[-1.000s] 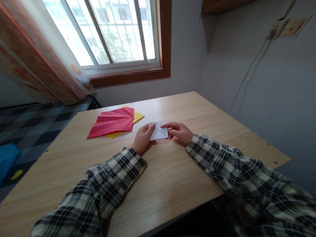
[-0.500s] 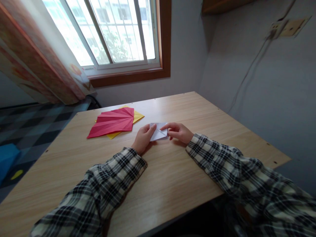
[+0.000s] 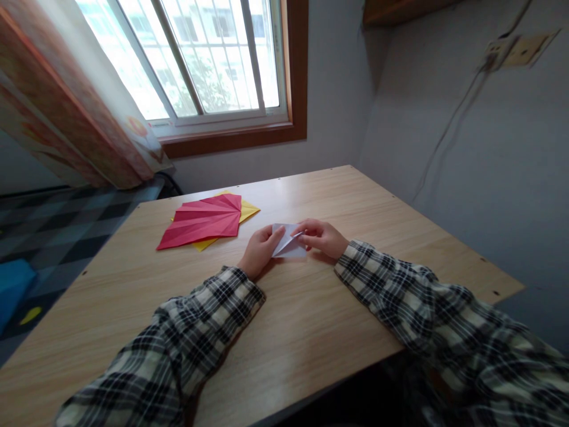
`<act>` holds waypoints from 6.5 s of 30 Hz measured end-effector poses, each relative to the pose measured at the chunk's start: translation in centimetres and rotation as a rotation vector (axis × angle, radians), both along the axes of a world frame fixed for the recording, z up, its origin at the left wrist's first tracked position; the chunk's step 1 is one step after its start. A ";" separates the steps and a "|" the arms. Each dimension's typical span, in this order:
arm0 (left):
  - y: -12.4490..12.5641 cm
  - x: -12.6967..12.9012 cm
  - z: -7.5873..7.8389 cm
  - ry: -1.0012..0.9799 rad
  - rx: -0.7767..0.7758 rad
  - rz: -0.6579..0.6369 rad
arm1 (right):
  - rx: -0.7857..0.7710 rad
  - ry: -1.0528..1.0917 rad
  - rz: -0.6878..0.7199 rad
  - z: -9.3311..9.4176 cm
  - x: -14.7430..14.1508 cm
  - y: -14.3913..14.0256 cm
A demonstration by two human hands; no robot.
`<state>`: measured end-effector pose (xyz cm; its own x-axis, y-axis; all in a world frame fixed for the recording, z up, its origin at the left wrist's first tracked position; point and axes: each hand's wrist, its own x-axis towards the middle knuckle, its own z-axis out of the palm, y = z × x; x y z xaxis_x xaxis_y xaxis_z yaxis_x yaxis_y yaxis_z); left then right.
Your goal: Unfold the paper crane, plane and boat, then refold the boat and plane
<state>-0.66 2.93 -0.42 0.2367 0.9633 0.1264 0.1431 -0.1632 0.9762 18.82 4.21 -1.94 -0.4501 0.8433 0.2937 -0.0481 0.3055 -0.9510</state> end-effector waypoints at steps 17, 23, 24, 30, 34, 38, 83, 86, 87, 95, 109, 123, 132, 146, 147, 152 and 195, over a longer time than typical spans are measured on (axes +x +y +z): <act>-0.4 0.0 0.2 0.033 -0.023 -0.065 | -0.024 -0.063 -0.114 0.2 -0.1 -0.3; 0.0 -0.1 -0.1 0.085 0.002 -0.012 | 0.001 -0.094 -0.125 0.2 0.0 -0.2; 0.1 -0.1 -0.2 0.088 0.002 -0.009 | 0.003 -0.096 -0.128 0.3 0.0 -0.2; 0.2 -0.2 -0.6 0.061 -0.023 -0.058 | -0.012 -0.067 -0.159 0.3 -0.1 -0.3; -0.4 0.0 0.5 0.160 0.097 -0.104 | -0.028 -0.044 -0.201 0.2 -0.2 -0.4; -0.6 0.1 0.9 0.183 0.137 -0.171 | -0.014 -0.029 -0.194 0.0 -0.3 -0.3; -0.6 0.2 0.3 0.199 0.082 -0.113 | -0.110 -0.066 -0.031 -1.1 -0.1 0.4; -0.7 0.2 0.2 0.195 0.070 -0.115 | -0.113 -0.054 -0.038 -1.1 -0.2 0.3; -0.7 0.1 0.2 0.194 0.064 -0.116 | -0.115 -0.046 -0.040 -1.1 -0.3 0.3; -0.4 0.0 -0.4 0.060 0.017 -0.116 | -0.185 0.057 -0.171 -0.9 0.0 0.6; 0.5 -0.3 -1.2 -0.100 0.029 -0.015 | -0.243 0.121 -0.233 -0.8 -0.2 0.8; 1.3 -0.5 -2.0 -0.222 0.062 0.143 | -0.394 0.208 -0.316 0.7 -0.3 0.3; 0.9 -0.6 -2.5 0.133 0.443 0.071 | -0.461 0.264 -0.325 1.0 -0.4 0.4; 0.4 -0.9 -1.8 0.504 0.752 0.117 | -0.456 0.300 -0.186 0.6 -0.3 0.2; 0.4 -0.9 -1.8 0.500 0.749 0.116 | -0.458 0.295 -0.183 0.7 -0.3 0.2; 0.5 -1.0 -1.5 0.492 0.730 0.090 | -0.475 0.265 -0.196 1.0 -0.3 0.0; 0.0 -0.2 -0.3 0.012 0.172 -0.049 | -0.083 0.015 -0.228 -0.5 0.0 0.3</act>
<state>-0.81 2.91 -0.72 0.2852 0.9150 0.2853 0.1424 -0.3348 0.9315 18.83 4.46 -2.45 -0.2413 0.9443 0.2239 -0.0011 0.2305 -0.9731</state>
